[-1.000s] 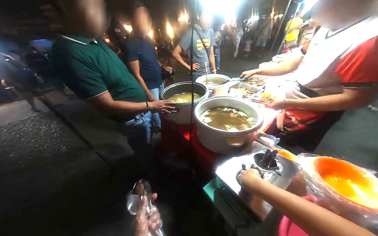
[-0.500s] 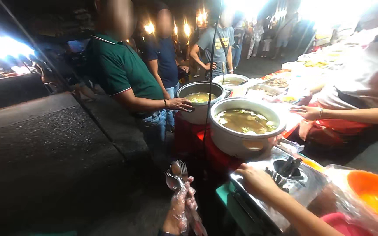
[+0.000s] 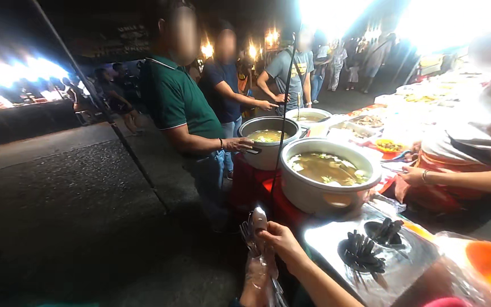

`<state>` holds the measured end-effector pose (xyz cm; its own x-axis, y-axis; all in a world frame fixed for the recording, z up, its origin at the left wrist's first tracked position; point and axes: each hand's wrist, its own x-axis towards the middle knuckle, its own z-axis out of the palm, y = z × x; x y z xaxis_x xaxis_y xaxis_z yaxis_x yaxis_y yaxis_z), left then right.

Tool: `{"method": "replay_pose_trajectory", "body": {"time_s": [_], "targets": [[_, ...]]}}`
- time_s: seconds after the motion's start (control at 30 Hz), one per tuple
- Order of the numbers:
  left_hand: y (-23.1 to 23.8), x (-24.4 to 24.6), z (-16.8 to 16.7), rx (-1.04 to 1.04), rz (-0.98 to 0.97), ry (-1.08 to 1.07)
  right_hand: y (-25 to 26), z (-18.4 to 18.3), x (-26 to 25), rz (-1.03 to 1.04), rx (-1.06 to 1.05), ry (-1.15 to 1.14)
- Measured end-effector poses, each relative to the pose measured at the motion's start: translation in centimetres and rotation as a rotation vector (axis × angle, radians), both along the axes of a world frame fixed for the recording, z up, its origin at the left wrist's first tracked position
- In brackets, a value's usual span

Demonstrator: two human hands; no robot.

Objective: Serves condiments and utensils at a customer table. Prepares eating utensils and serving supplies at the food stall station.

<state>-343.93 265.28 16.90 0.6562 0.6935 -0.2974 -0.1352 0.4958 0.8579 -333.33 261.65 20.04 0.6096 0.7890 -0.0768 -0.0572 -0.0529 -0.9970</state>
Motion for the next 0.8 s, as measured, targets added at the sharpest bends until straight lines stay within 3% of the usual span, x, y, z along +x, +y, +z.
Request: {"method": "replay_pose_trajectory", "body": {"time_s": [0.07, 0.2, 0.3, 0.37, 0.5, 0.6, 0.8], "targets": [[-0.1, -0.4, 0.1, -0.032, -0.033, -0.080, -0.5, -0.1, -0.2, 0.003, 0.145, 0.175], [0.6, 0.0, -0.5, -0.083, -0.084, -0.176, -1.7, 1.3, -0.2, -0.070, 0.371, 0.268], [0.7, 0.8, -0.6, -0.140, -0.042, -0.124, -4.6, 5.0, 2.8, -0.218, 0.359, 0.218], [1.0, 0.9, -1.0, -0.208, -0.035, -0.107, -8.0, 7.4, 6.5, -0.251, 0.113, -0.005], [1.6, 0.5, -2.1, -0.221, -0.064, -0.082, -14.9, 7.4, 14.0, -0.043, -0.710, -0.496], [2.1, 0.9, -2.7, -0.232, -0.079, -0.067, -15.3, 5.7, 16.2, 0.142, -1.230, -0.569], [2.1, 1.4, -2.2, -0.229, -0.128, -0.074, -12.6, 1.6, 16.3, 0.194, -1.468, -0.483]]}}
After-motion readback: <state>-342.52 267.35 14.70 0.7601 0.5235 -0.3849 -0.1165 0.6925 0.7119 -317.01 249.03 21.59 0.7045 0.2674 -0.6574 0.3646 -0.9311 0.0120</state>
